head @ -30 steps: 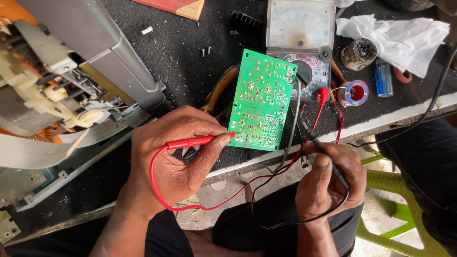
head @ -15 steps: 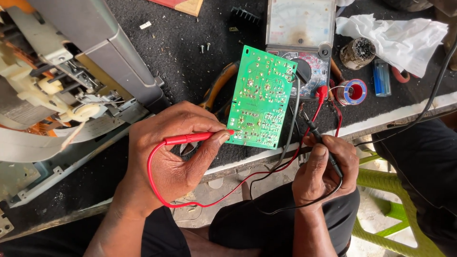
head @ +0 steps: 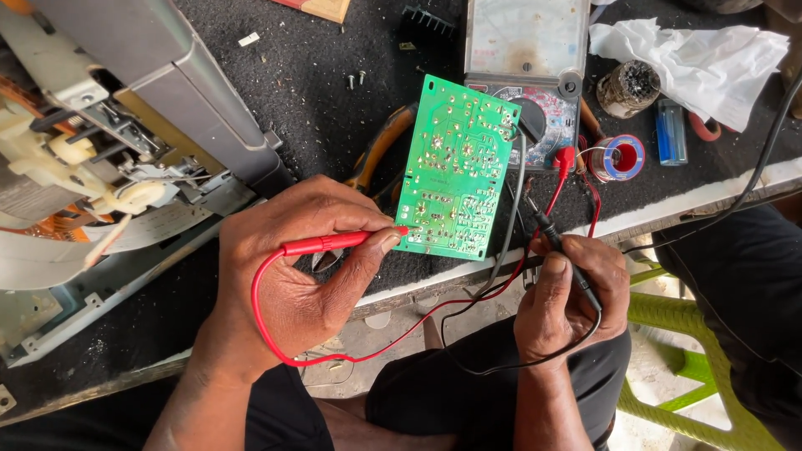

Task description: The person uses a multimeter to test various points on a green circuit board. They hold the board steady with one hand while moving the red and black probes across different solder points and components.

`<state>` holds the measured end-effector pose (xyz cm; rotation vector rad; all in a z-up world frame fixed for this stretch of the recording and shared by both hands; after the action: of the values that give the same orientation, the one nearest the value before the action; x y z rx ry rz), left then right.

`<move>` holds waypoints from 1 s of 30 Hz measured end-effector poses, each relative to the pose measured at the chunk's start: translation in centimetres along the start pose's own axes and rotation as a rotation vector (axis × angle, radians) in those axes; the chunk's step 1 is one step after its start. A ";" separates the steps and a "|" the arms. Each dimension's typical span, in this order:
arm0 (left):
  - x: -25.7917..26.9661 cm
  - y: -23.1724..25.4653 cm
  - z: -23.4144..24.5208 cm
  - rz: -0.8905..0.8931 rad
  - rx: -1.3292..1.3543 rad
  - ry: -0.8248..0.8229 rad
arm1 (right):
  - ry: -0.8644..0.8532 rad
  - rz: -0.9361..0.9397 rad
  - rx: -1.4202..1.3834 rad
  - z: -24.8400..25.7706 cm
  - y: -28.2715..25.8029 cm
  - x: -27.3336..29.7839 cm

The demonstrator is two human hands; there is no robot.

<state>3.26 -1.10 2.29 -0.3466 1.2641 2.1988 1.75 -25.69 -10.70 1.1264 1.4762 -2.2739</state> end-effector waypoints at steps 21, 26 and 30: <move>-0.2 0.1 -0.2 -0.005 -0.036 0.000 | -0.250 0.103 -0.218 0.0 -2.9 -1.5; -0.3 0.1 -0.4 0.002 -0.054 -0.005 | -0.183 0.067 -0.260 -0.1 -2.0 -1.5; -0.4 0.1 -0.5 0.036 -0.056 -0.012 | -0.182 0.008 -0.223 0.5 -0.9 -1.4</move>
<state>3.44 -1.70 2.31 -0.3345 1.2134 2.2664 1.99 -25.99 -9.00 0.8382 1.5992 -2.0797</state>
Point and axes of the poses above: each hand's wrist, its own x-axis away from the middle knuckle, its own z-axis out of the back of the hand, y = z × x, the point moved 4 cm from there along -x, towards the middle knuckle, and after that the axes turned 11 degrees about -y, right-handed, at the moved point
